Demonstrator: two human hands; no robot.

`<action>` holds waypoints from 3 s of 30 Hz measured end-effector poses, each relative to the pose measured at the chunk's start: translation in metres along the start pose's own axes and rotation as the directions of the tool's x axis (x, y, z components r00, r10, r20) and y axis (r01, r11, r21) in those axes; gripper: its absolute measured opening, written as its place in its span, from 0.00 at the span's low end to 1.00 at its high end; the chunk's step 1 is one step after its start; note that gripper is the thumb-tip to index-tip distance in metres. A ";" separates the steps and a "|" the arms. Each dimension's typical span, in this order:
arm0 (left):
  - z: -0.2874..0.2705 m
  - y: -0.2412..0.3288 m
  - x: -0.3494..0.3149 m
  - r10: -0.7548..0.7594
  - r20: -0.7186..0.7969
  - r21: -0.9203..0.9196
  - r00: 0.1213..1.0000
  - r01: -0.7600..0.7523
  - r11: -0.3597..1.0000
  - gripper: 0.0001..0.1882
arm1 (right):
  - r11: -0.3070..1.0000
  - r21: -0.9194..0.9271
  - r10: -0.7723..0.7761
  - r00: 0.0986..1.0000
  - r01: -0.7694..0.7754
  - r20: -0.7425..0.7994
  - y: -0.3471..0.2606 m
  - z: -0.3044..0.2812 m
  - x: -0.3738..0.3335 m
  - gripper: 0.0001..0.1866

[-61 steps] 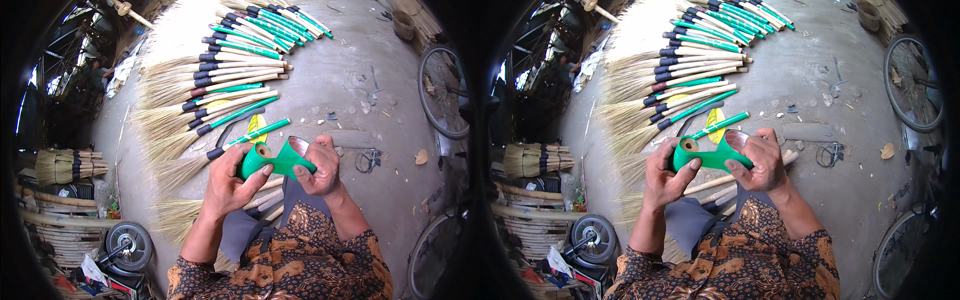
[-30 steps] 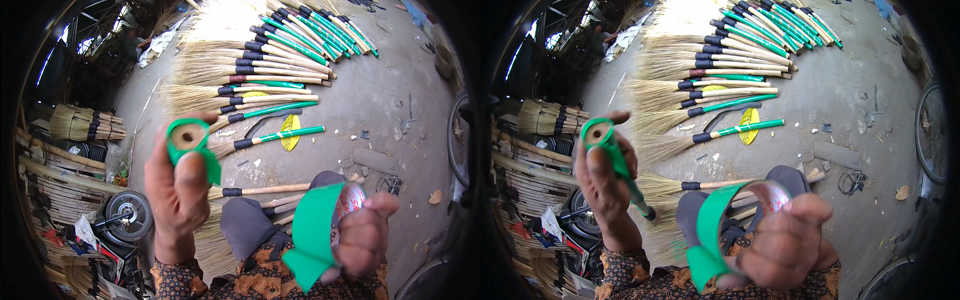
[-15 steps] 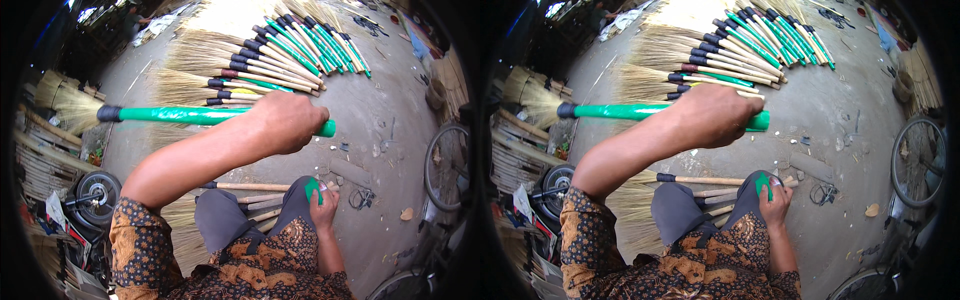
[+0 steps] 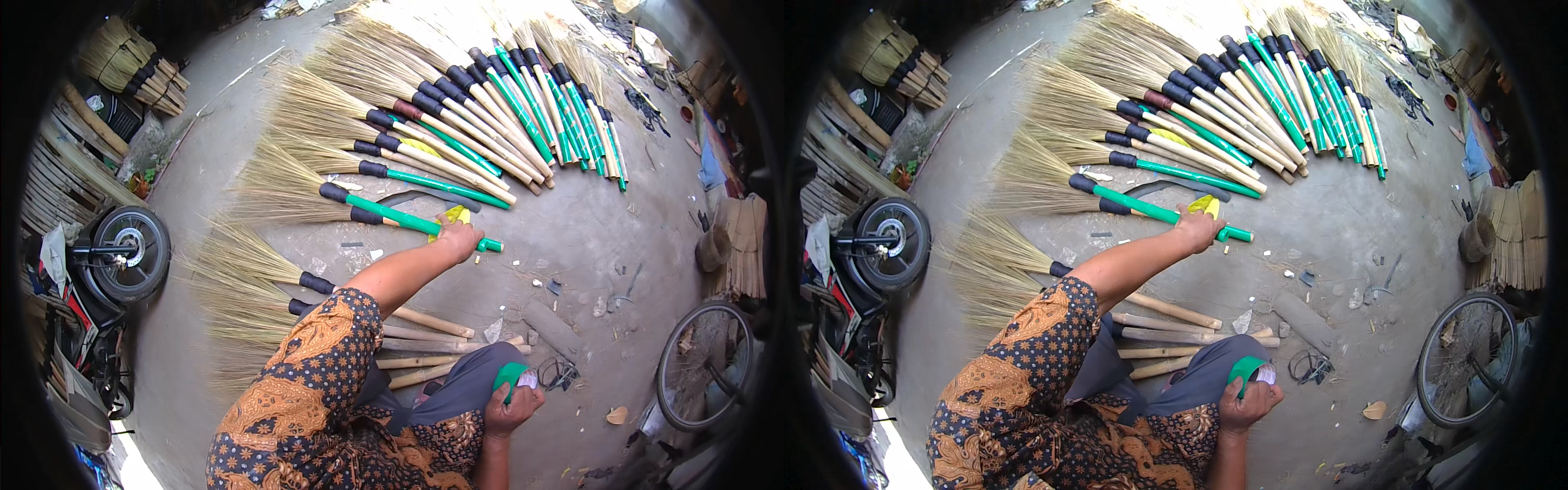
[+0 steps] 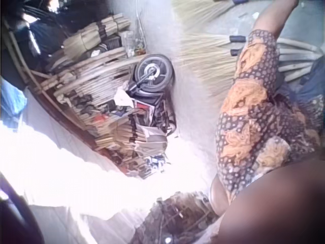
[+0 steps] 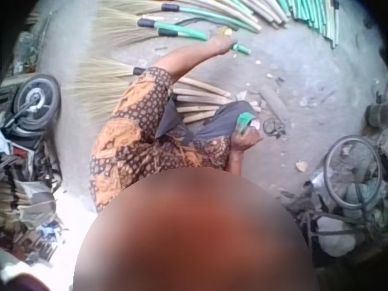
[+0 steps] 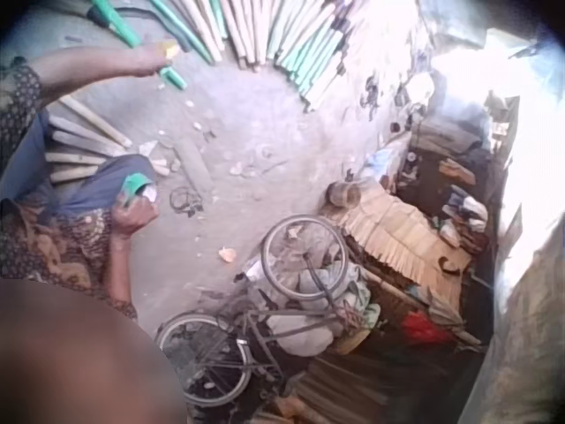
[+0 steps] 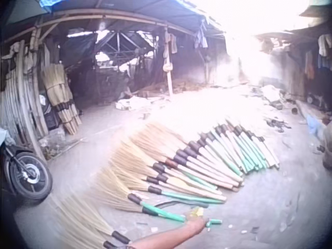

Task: The person gathers several brooms, then sits and wraps green tape around the wooden handles one by one. The taped brooms are placed on the floor in a row.

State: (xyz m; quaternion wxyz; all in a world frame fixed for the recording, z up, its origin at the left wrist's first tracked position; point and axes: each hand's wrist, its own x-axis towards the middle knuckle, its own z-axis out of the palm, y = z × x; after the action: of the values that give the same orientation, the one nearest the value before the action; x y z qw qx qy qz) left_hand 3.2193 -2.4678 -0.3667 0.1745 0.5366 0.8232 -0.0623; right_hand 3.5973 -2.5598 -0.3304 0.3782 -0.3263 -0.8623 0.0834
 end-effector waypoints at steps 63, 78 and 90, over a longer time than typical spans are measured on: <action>-0.021 -0.091 -0.262 0.041 0.217 -0.668 0.975 0.118 0.735 0.37 | 0.815 0.444 0.299 0.926 -0.373 0.228 -0.051 -0.009 0.066 0.09; 0.032 0.061 -0.258 0.264 -0.286 -0.940 0.921 -0.324 0.112 0.28 | 0.953 0.188 0.150 0.910 -0.237 0.387 -0.064 -0.031 0.056 0.10; 0.049 0.078 -0.239 0.087 -0.127 -0.991 0.988 -0.131 0.040 0.09 | 0.971 -0.079 0.238 0.884 -0.226 0.402 -0.025 -0.062 0.068 0.20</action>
State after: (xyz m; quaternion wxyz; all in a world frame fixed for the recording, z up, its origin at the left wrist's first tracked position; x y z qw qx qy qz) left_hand 3.3878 -2.6551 -0.3211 0.4868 0.3299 0.5988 0.5437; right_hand 3.5943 -2.5430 -0.2364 0.1721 -0.4080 -0.8781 0.1813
